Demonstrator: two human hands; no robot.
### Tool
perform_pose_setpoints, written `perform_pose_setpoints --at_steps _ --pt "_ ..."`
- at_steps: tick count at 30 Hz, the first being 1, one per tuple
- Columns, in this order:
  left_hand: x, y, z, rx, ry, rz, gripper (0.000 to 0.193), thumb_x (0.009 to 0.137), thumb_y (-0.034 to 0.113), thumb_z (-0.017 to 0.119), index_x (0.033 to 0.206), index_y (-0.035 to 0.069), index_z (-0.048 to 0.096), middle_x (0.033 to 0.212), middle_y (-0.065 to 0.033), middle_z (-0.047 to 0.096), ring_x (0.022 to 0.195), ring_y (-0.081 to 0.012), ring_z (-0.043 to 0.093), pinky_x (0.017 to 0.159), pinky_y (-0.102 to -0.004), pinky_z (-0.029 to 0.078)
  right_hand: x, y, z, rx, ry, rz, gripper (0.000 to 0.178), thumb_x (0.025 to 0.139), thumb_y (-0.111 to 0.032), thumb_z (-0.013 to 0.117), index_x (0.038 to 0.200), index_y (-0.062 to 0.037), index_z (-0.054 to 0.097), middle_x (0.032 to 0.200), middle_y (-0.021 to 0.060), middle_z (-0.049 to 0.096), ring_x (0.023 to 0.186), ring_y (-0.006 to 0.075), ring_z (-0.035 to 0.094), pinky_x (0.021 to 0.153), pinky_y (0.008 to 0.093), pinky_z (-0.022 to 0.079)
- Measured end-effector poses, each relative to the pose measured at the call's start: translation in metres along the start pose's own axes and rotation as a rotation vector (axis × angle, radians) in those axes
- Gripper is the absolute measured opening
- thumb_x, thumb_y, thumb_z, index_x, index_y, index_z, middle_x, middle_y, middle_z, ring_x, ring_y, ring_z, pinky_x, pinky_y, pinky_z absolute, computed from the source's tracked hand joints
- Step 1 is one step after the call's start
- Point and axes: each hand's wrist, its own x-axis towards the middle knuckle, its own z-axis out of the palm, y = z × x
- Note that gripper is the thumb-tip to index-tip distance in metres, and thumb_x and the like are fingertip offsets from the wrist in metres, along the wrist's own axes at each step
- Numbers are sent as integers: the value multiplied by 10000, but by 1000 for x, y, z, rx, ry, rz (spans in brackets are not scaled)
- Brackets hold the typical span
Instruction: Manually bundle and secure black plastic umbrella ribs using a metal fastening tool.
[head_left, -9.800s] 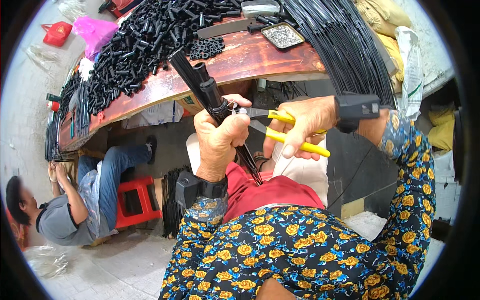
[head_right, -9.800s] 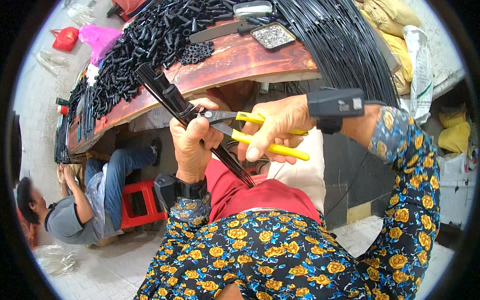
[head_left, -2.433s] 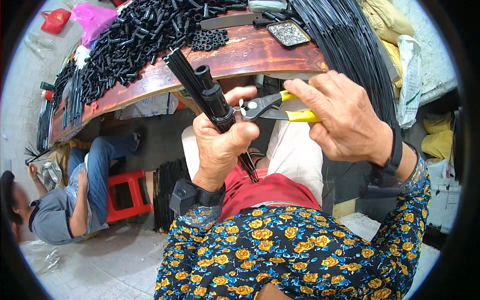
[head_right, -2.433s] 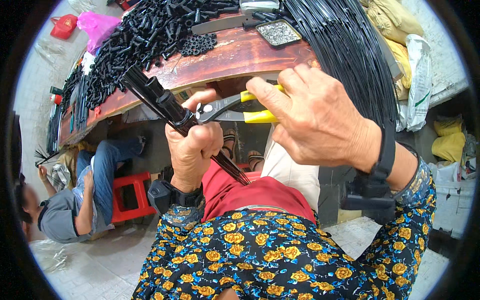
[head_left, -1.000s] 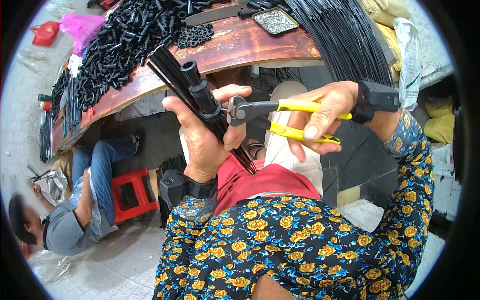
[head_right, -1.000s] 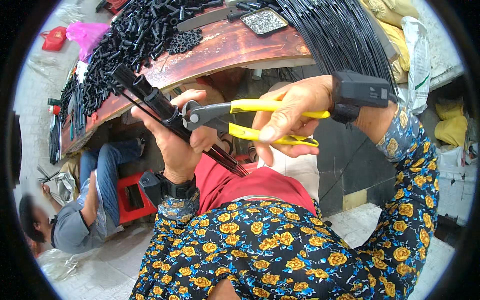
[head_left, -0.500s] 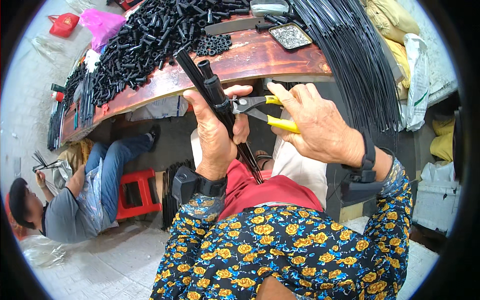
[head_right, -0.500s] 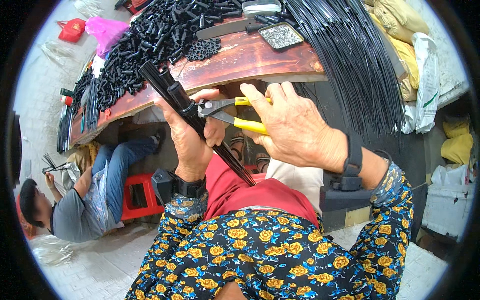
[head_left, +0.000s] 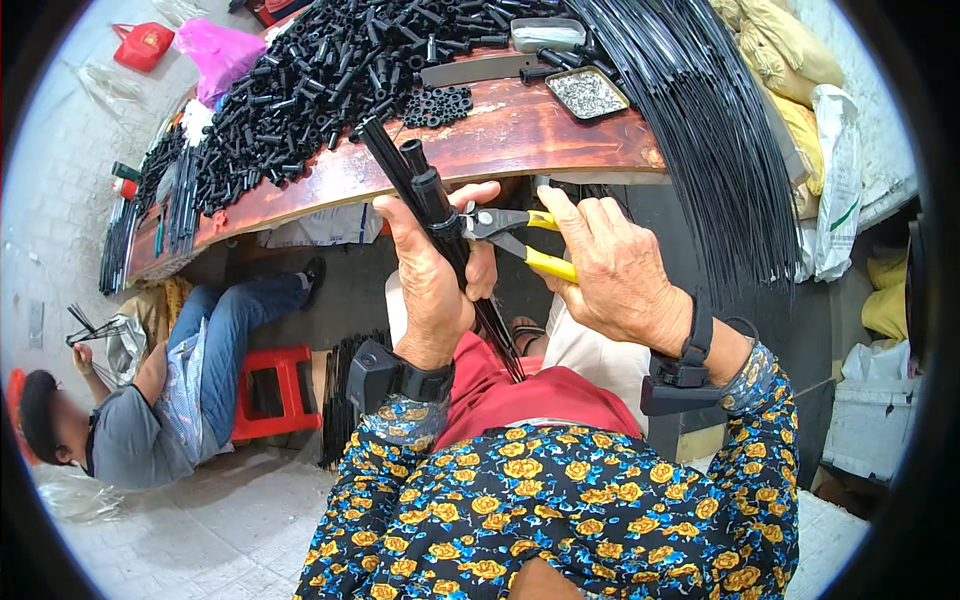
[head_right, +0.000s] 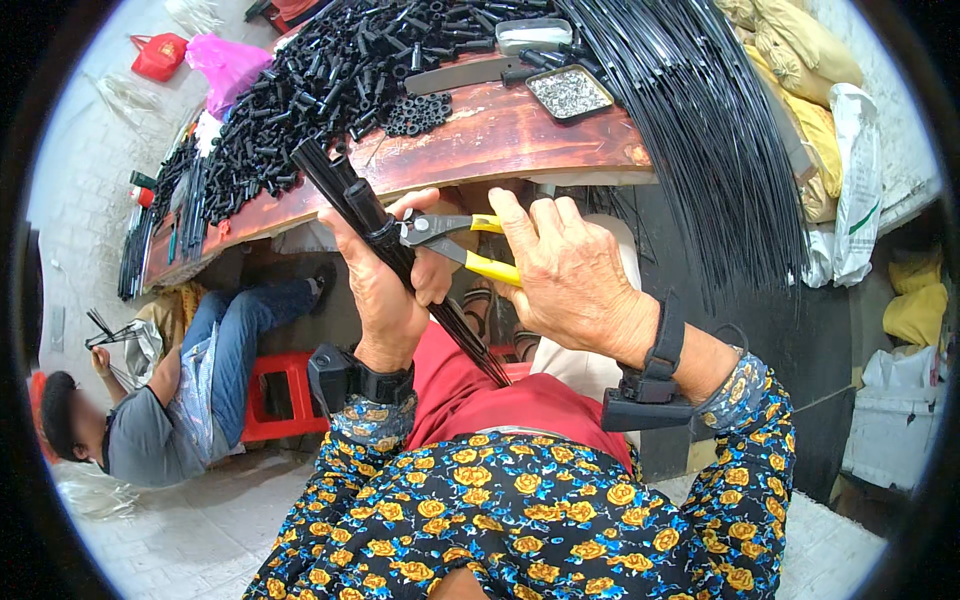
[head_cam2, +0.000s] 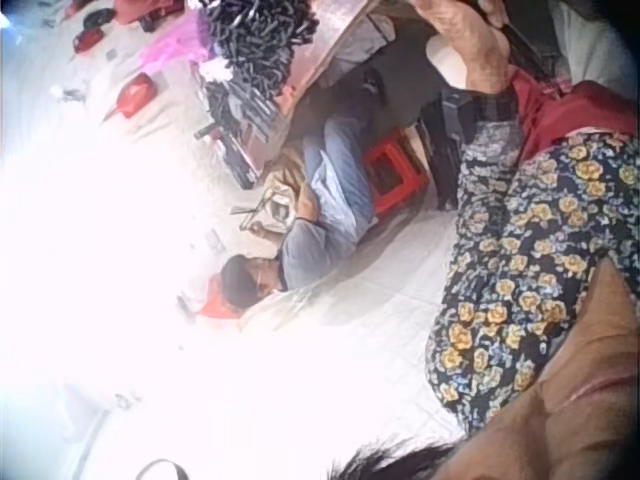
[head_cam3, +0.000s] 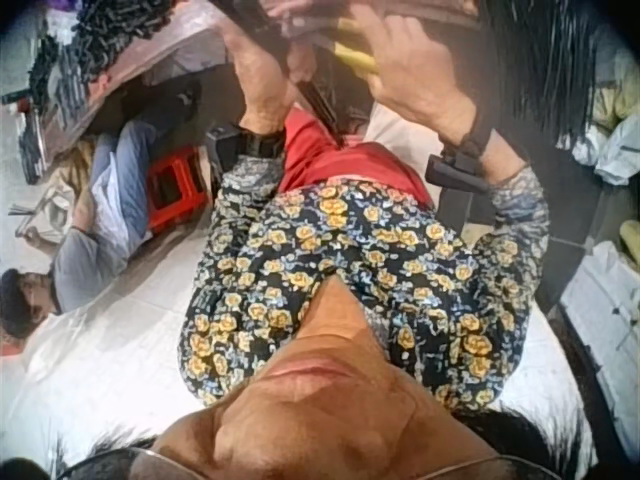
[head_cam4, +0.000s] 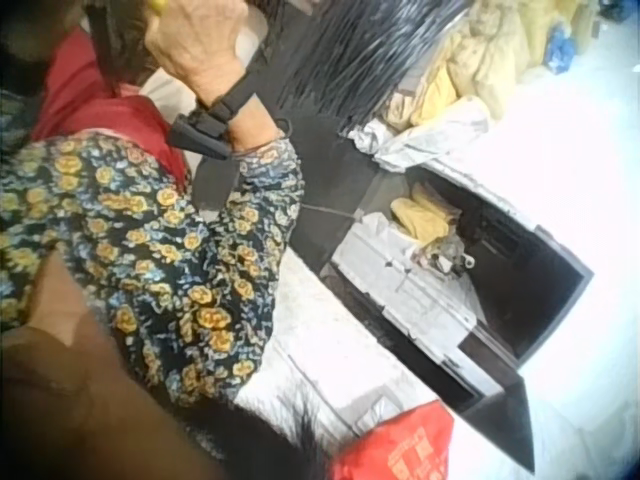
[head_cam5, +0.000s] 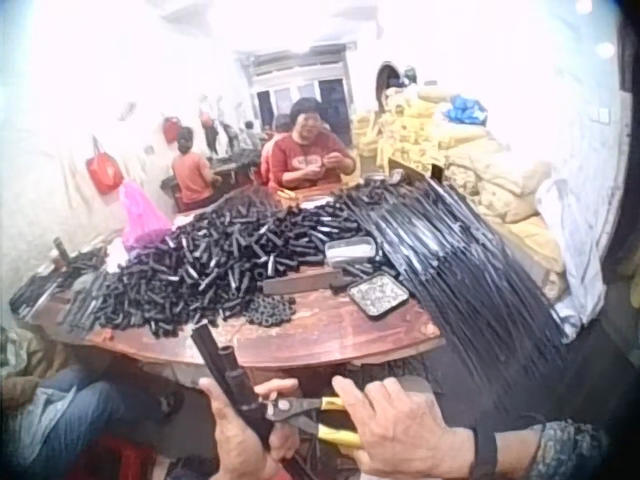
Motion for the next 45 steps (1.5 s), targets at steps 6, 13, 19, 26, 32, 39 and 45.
perform_pose_setpoints --at_steps 6,13,19,26,32,39,45 --pt "3 1 -3 10 16 14 972 790 859 241 1105 30 639 422 33 367 338 -83 299 348 -240 228 11 12 -2 0 28 -42 379 724 -219 720 988 -18 537 799 113 566 763 270 596 615 377 499" --pt "4 2 -9 -28 7 20 973 799 848 246 1148 23 624 423 26 384 330 -86 302 344 -241 238 23 19 -5 38 -98 -32 295 694 -196 702 893 -42 548 732 129 605 708 300 631 624 415 501" --pt "6 4 -17 2 -22 23 972 829 823 212 1256 15 542 434 23 354 350 -99 291 362 -255 247 34 17 -8 78 -141 -37 271 707 -216 689 870 -38 567 698 161 623 667 338 636 610 447 492" --pt "12 -1 -20 -64 77 38 962 852 794 202 1248 -17 533 442 21 341 342 -96 280 350 -257 248 42 19 -16 204 -228 47 237 788 -226 689 835 -43 547 642 152 588 603 346 601 556 417 439" --pt "19 -2 -28 -51 20 90 915 886 756 202 1249 -17 530 449 22 337 337 -95 275 348 -253 264 81 68 -25 309 -50 360 200 778 -157 621 854 25 592 791 260 625 783 432 626 685 482 481" --pt "21 -2 -20 -31 8 91 898 901 741 192 1213 -23 546 445 17 337 333 -96 282 345 -250 271 125 150 31 -35 38 472 180 769 -88 558 879 37 626 868 282 642 853 446 631 758 500 487" --pt "27 -5 -12 -44 12 50 887 911 730 193 1197 -27 556 447 15 340 334 -98 286 345 -249 274 133 159 38 -85 -21 519 209 795 -112 588 904 54 653 876 288 652 833 442 647 747 484 518"
